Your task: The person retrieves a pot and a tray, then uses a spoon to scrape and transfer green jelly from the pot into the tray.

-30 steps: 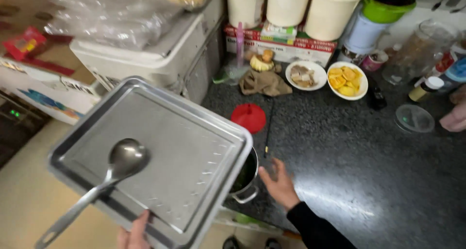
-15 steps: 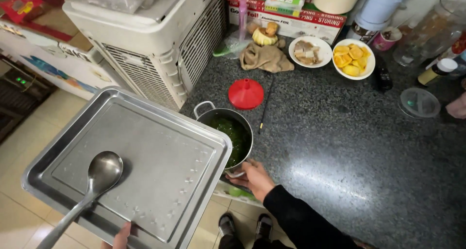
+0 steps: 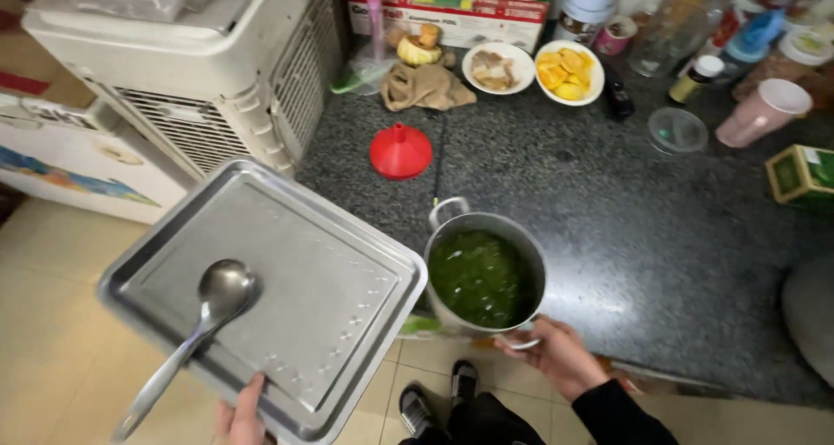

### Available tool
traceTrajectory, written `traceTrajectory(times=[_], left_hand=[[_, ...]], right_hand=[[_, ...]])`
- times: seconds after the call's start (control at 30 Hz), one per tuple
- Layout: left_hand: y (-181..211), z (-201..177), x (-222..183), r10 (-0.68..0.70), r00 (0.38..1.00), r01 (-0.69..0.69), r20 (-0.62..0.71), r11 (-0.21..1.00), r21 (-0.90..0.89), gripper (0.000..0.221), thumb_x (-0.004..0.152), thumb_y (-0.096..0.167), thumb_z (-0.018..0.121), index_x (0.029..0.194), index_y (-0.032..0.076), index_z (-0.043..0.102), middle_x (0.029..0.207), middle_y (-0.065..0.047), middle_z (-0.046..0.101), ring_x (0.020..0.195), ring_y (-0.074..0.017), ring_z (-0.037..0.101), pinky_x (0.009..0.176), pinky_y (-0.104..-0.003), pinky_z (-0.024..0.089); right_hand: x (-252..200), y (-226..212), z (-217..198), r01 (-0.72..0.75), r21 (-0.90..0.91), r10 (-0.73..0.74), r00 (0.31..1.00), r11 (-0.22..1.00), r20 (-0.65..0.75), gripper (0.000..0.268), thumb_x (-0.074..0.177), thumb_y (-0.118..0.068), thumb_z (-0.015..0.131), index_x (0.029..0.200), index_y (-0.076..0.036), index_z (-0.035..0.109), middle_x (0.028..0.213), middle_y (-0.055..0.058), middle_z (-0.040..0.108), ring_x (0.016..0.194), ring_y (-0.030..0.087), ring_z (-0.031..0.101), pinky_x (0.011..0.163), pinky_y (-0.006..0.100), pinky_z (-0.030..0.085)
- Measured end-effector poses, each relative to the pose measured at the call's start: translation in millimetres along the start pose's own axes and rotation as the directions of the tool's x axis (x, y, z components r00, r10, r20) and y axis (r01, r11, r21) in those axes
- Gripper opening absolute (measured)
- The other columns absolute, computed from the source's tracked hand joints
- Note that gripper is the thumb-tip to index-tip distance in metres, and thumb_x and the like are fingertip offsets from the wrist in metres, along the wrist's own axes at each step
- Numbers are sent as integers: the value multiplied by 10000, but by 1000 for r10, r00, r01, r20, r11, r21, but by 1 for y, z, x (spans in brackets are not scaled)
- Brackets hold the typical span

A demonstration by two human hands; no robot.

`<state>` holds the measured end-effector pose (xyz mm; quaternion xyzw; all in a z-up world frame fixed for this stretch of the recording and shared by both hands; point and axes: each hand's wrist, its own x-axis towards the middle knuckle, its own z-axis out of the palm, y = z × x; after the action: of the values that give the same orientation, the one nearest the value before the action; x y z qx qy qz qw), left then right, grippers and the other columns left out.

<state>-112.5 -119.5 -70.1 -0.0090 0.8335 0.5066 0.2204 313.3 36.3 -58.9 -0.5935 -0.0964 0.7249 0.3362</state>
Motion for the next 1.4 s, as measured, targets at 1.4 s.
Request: traceTrajectory(times=[1.4], left_hand=[[-37, 139, 215, 113, 824, -232, 556, 962, 147, 549, 1039, 122, 768, 1574, 65, 658, 1445, -271, 728, 1182, -340, 739, 962, -454, 597]], right_hand=[[-5, -7, -40, 180, 93, -146, 945, 979, -292, 337, 1126, -33, 346, 1346, 147, 527, 1299, 516, 707, 1232, 560, 724, 1166, 613, 561]])
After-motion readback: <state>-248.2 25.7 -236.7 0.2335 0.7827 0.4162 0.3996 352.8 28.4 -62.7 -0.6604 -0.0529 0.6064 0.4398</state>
